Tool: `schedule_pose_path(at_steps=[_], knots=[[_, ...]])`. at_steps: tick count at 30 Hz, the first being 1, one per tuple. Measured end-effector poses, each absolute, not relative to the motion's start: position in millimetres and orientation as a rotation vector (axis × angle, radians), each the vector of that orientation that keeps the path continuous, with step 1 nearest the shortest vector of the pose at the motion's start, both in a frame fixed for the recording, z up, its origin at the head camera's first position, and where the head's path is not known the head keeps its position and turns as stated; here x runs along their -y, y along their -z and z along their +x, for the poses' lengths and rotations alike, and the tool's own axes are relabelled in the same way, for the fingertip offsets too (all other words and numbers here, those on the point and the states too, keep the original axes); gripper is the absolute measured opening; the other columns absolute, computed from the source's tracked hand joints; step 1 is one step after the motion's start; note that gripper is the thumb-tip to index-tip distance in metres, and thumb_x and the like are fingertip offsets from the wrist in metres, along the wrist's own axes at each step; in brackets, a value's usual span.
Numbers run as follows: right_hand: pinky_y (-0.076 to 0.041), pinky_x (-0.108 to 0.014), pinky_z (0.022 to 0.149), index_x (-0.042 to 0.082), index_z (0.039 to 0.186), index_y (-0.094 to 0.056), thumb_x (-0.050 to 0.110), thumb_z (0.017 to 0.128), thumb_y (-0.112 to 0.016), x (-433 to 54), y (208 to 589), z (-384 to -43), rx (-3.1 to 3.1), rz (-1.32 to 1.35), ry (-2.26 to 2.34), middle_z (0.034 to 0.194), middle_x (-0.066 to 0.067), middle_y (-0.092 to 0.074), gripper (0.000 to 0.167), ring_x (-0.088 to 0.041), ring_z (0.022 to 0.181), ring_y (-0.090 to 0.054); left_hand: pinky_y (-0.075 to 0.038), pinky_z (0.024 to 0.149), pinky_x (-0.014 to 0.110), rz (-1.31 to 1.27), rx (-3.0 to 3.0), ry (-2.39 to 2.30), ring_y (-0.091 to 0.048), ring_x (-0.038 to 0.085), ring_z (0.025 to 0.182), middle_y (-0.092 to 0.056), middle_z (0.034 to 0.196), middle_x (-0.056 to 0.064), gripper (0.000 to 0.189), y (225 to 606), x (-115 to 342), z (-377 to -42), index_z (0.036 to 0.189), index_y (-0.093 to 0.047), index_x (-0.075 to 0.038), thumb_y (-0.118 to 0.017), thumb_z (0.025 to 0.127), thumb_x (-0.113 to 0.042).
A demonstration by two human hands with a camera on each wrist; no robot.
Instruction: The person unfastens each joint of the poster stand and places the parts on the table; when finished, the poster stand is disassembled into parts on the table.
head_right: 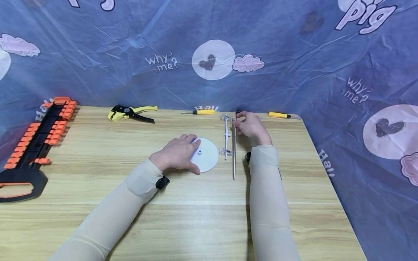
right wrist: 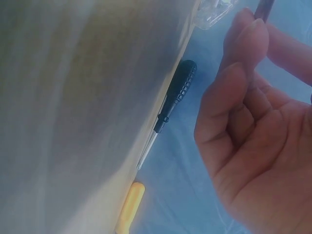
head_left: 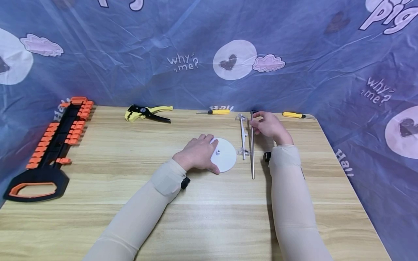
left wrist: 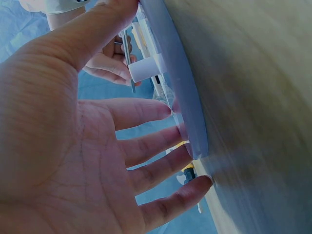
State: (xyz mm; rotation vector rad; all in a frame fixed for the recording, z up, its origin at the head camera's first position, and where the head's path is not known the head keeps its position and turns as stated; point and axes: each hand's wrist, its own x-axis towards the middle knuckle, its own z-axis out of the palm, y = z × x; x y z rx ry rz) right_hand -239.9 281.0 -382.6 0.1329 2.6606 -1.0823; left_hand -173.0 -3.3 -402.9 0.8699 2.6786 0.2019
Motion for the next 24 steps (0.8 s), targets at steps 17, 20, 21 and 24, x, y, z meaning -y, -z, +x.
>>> schedule_pose_path(at_steps=[17,20,21,24], knots=[[-0.054,-0.034,0.078,-0.001,0.148,-0.051,0.019,0.108,-0.063,-282.9,384.7,-240.9,-2.612,0.134,1.045,0.094,-0.009,-0.071,0.046,-0.019,0.078,-0.068,-0.042,0.117,0.056,0.868,-2.677,-0.202,-0.043,0.034,0.147,-0.039,0.167,0.015,0.117,403.1,3.3,-173.5,0.163,-0.039,-0.006,-0.086,0.076,-0.069],[-0.056,-0.033,0.077,-0.002,0.148,-0.050,0.017,0.108,-0.062,-283.8,385.1,-241.3,-2.590,0.137,1.053,0.095,-0.010,-0.071,0.046,-0.019,0.078,-0.068,-0.042,0.117,0.056,0.869,-2.677,-0.202,-0.043,0.034,0.147,-0.039,0.167,0.015,0.117,402.9,3.2,-173.4,0.163,-0.039,-0.007,-0.086,0.077,-0.069],[-0.056,-0.032,0.077,-0.002,0.148,-0.050,0.016,0.108,-0.062,-284.0,385.2,-241.4,-2.582,0.139,1.056,0.096,-0.010,-0.071,0.046,-0.019,0.078,-0.068,-0.042,0.116,0.056,0.870,-2.677,-0.202,-0.043,0.034,0.147,-0.040,0.167,0.015,0.116,402.7,3.2,-173.3,0.163,-0.040,-0.007,-0.086,0.077,-0.069],[-0.055,-0.032,0.079,-0.002,0.149,-0.049,0.016,0.108,-0.062,-284.4,385.5,-241.4,-2.563,0.145,1.043,0.098,-0.011,-0.070,0.046,-0.019,0.079,-0.068,-0.043,0.116,0.056,0.870,-2.676,-0.203,-0.043,0.034,0.146,-0.040,0.166,0.015,0.116,402.2,3.3,-173.0,0.163,-0.040,-0.006,-0.086,0.077,-0.069]])
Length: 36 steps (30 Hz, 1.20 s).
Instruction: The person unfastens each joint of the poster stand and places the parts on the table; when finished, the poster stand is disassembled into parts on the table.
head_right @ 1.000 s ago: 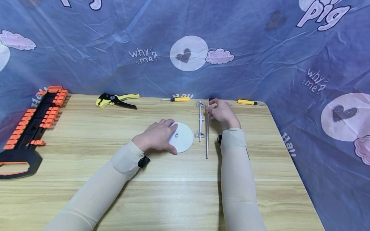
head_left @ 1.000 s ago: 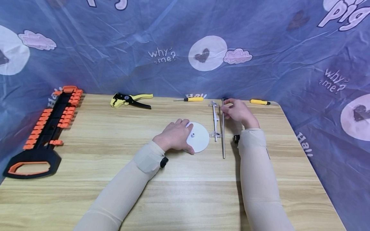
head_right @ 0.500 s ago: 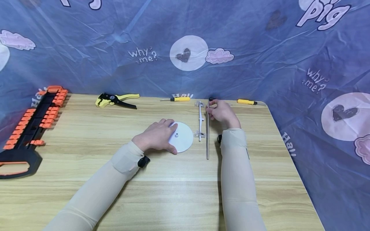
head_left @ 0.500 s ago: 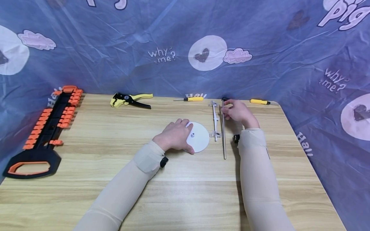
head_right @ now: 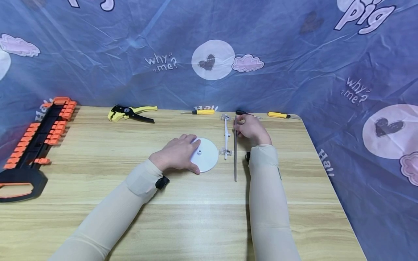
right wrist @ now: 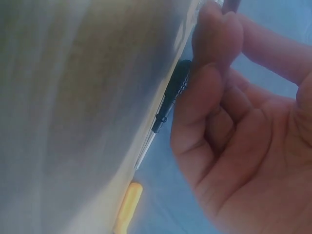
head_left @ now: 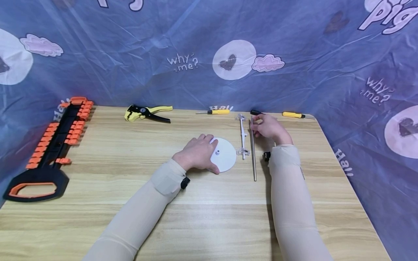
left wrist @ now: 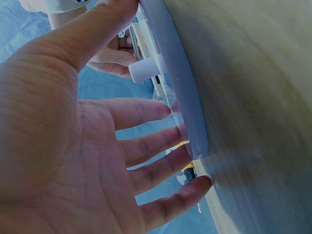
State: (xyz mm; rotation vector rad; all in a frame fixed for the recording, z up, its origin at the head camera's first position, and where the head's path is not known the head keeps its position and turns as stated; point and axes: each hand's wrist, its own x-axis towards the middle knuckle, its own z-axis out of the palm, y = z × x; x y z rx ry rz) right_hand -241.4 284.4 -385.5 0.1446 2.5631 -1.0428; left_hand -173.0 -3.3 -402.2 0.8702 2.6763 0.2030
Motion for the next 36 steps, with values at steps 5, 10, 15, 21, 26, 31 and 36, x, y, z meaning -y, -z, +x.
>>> schedule_pose_path(at_steps=[5,10,15,21,26,31,36], knots=[[-0.054,-0.034,0.084,0.000,0.150,-0.049,0.017,0.108,-0.062,-282.9,385.9,-242.5,-2.560,0.142,0.982,0.101,-0.011,-0.071,0.048,-0.018,0.081,-0.069,-0.043,0.116,0.055,0.868,-2.683,-0.199,-0.044,0.034,0.146,-0.040,0.166,0.015,0.116,400.9,4.1,-173.2,0.163,-0.040,-0.006,-0.086,0.077,-0.069],[-0.052,-0.037,0.088,0.000,0.148,-0.051,0.018,0.107,-0.062,-282.2,386.5,-241.7,-2.573,0.121,0.898,0.100,-0.011,-0.072,0.046,-0.019,0.084,-0.070,-0.044,0.115,0.055,0.872,-2.688,-0.199,-0.044,0.034,0.145,-0.041,0.165,0.015,0.116,400.7,4.2,-172.9,0.163,-0.040,-0.006,-0.085,0.077,-0.069],[-0.052,-0.040,0.090,0.000,0.144,-0.052,0.018,0.107,-0.063,-281.3,387.5,-240.0,-2.579,0.131,0.866,0.098,-0.011,-0.072,0.043,-0.021,0.084,-0.070,-0.044,0.115,0.055,0.877,-2.682,-0.198,-0.044,0.034,0.145,-0.041,0.166,0.015,0.116,401.0,3.5,-172.1,0.163,-0.040,-0.007,-0.085,0.077,-0.070],[-0.052,-0.040,0.090,0.000,0.144,-0.052,0.020,0.107,-0.063,-280.3,390.0,-237.6,-2.581,0.132,0.819,0.097,-0.011,-0.073,0.044,-0.021,0.083,-0.071,-0.044,0.115,0.053,0.879,-2.668,-0.194,-0.044,0.034,0.145,-0.040,0.166,0.015,0.117,403.3,3.3,-169.7,0.164,-0.039,-0.007,-0.085,0.077,-0.071],[-0.052,-0.039,0.086,0.001,0.142,-0.053,0.020,0.106,-0.065,-278.2,388.6,-236.9,-2.606,0.129,0.810,0.094,-0.011,-0.074,0.043,-0.021,0.081,-0.071,-0.044,0.114,0.053,0.884,-2.678,-0.202,-0.045,0.034,0.144,-0.041,0.165,0.015,0.116,404.5,3.5,-169.9,0.163,-0.040,-0.007,-0.085,0.077,-0.070],[-0.052,-0.038,0.084,0.001,0.143,-0.053,0.020,0.106,-0.066,-277.2,387.1,-237.8,-2.620,0.124,0.799,0.092,-0.011,-0.074,0.044,-0.021,0.080,-0.071,-0.045,0.113,0.053,0.885,-2.684,-0.198,-0.045,0.034,0.144,-0.041,0.165,0.015,0.116,403.0,3.5,-170.4,0.163,-0.040,-0.007,-0.085,0.077,-0.070],[-0.051,-0.038,0.083,0.001,0.142,-0.054,0.021,0.105,-0.067,-277.4,387.6,-237.3,-2.627,0.125,0.797,0.088,-0.009,-0.073,0.044,-0.020,0.078,-0.070,-0.044,0.114,0.053,0.882,-2.682,-0.198,-0.045,0.034,0.145,-0.041,0.165,0.015,0.116,402.6,3.3,-170.6,0.163,-0.040,-0.007,-0.085,0.077,-0.070]])
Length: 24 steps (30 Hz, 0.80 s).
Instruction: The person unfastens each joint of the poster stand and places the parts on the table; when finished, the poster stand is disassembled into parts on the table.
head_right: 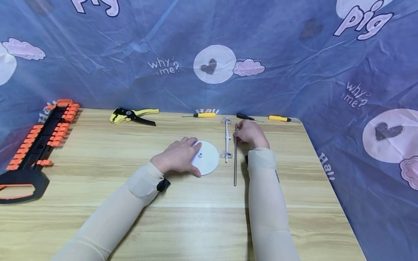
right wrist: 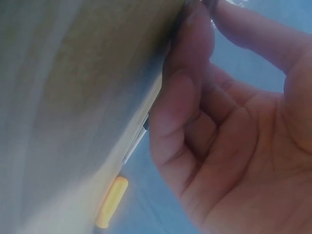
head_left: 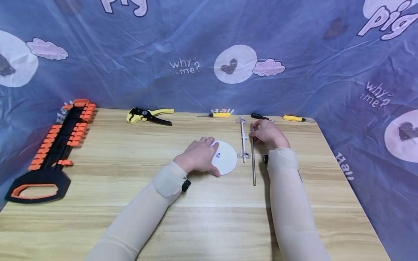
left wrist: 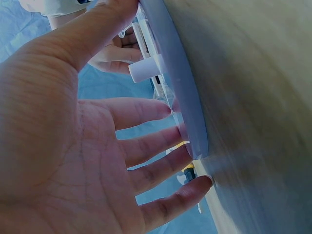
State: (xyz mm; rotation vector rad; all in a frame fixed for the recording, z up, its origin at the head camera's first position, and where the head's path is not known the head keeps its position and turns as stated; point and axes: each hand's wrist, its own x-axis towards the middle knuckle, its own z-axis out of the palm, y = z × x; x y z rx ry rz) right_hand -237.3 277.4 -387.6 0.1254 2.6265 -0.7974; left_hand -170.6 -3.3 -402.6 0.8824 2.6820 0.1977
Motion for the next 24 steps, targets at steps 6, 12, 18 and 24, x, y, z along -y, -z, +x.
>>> schedule_pose_path(at_steps=[6,12,18,24], knots=[[-0.049,-0.037,0.081,0.003,0.140,-0.056,0.019,0.104,-0.068,-276.8,387.8,-237.9,-2.638,0.147,0.788,0.082,-0.007,-0.072,0.042,-0.019,0.075,-0.069,-0.044,0.113,0.053,0.883,-2.685,-0.198,-0.045,0.034,0.144,-0.041,0.165,0.015,0.116,402.3,3.3,-170.7,0.163,-0.040,-0.007,-0.085,0.077,-0.070],[-0.049,-0.041,0.088,0.003,0.139,-0.056,0.020,0.104,-0.068,-276.0,388.2,-238.3,-2.647,0.137,0.767,0.081,-0.007,-0.072,0.041,-0.019,0.075,-0.069,-0.045,0.113,0.053,0.884,-2.684,-0.200,-0.045,0.033,0.143,-0.042,0.165,0.015,0.116,402.3,3.6,-170.5,0.163,-0.040,-0.007,-0.085,0.077,-0.070],[-0.050,-0.046,0.096,0.002,0.136,-0.058,0.025,0.105,-0.066,-275.5,388.1,-237.2,-2.669,0.119,0.735,0.085,-0.007,-0.075,0.040,-0.020,0.078,-0.070,-0.045,0.113,0.053,0.884,-2.682,-0.204,-0.045,0.033,0.143,-0.042,0.165,0.015,0.116,402.1,3.7,-170.3,0.163,-0.040,-0.006,-0.086,0.077,-0.070],[-0.050,-0.047,0.096,0.003,0.131,-0.061,0.031,0.106,-0.064,-275.0,387.5,-236.2,-2.703,0.115,0.697,0.088,-0.008,-0.075,0.038,-0.022,0.079,-0.068,-0.045,0.113,0.053,0.883,-2.687,-0.199,-0.046,0.033,0.143,-0.041,0.165,0.015,0.116,402.8,3.7,-170.4,0.163,-0.040,-0.007,-0.085,0.077,-0.070]])
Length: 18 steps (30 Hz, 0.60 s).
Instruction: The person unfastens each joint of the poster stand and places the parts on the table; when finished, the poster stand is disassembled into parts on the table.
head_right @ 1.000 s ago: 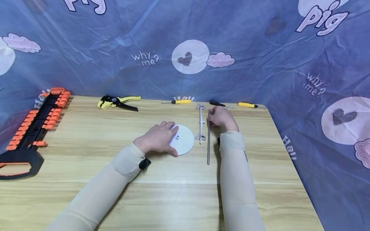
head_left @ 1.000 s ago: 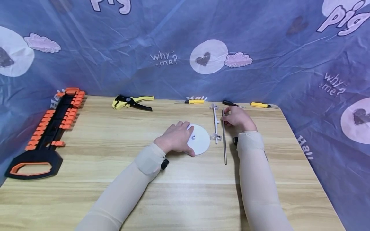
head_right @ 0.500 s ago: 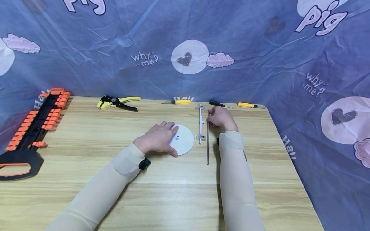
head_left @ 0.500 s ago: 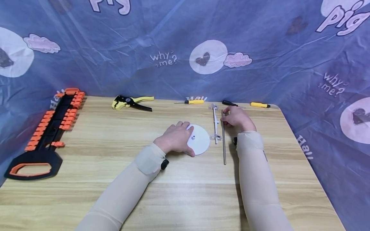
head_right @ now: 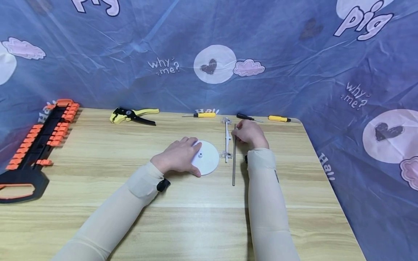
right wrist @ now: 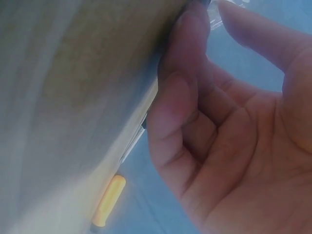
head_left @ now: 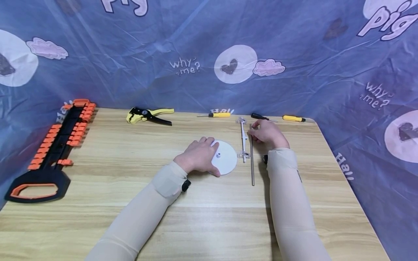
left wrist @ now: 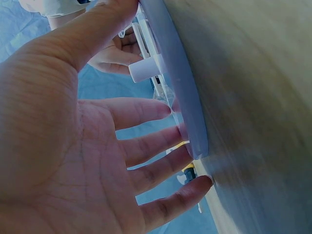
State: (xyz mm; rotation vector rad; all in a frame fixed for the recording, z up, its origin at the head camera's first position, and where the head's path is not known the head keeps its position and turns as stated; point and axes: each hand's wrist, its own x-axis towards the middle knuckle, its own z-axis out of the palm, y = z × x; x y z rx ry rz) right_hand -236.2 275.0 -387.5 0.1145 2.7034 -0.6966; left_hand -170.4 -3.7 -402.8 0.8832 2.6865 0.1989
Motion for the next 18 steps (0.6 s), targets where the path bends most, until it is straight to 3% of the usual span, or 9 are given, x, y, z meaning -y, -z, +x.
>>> schedule_pose_path(at_steps=[7,11,14,18], knots=[[-0.049,-0.049,0.099,0.003,0.133,-0.061,0.037,0.109,-0.057,-276,381,-233,-2.683,0.118,0.708,0.098,-0.014,-0.075,0.042,-0.028,0.093,-0.069,-0.044,0.114,0.053,0.879,-2.686,-0.207,-0.045,0.033,0.143,-0.042,0.165,0.015,0.115,402,2,-170,0.163,-0.040,-0.007,-0.085,0.077,-0.070],[-0.046,-0.059,0.107,0.001,0.141,-0.058,0.047,0.108,-0.053,-280,365,-226,-2.780,0.099,0.623,0.132,-0.026,-0.068,0.057,-0.044,0.124,-0.061,-0.043,0.115,0.054,0.897,-2.675,-0.219,-0.045,0.034,0.145,-0.040,0.165,0.016,0.115,403,3,-170,0.164,-0.039,-0.008,-0.084,0.078,-0.071],[-0.041,-0.064,0.113,-0.001,0.146,-0.056,0.052,0.108,-0.051,-281,350,-219,-2.876,0.066,0.566,0.148,-0.029,-0.058,0.064,-0.052,0.139,-0.049,-0.039,0.120,0.057,0.898,-2.643,-0.258,-0.039,0.037,0.152,-0.035,0.169,0.016,0.113,403,7,-172,0.165,-0.036,-0.010,-0.079,0.082,-0.073],[-0.040,-0.066,0.112,-0.001,0.147,-0.054,0.057,0.109,-0.046,-277,328,-208,-2.966,0.051,0.531,0.141,-0.028,-0.064,0.070,-0.054,0.138,-0.049,-0.029,0.126,0.060,0.868,-2.635,-0.354,-0.029,0.038,0.160,-0.027,0.174,0.016,0.108,399,16,-177,0.168,-0.030,-0.011,-0.067,0.090,-0.076]])
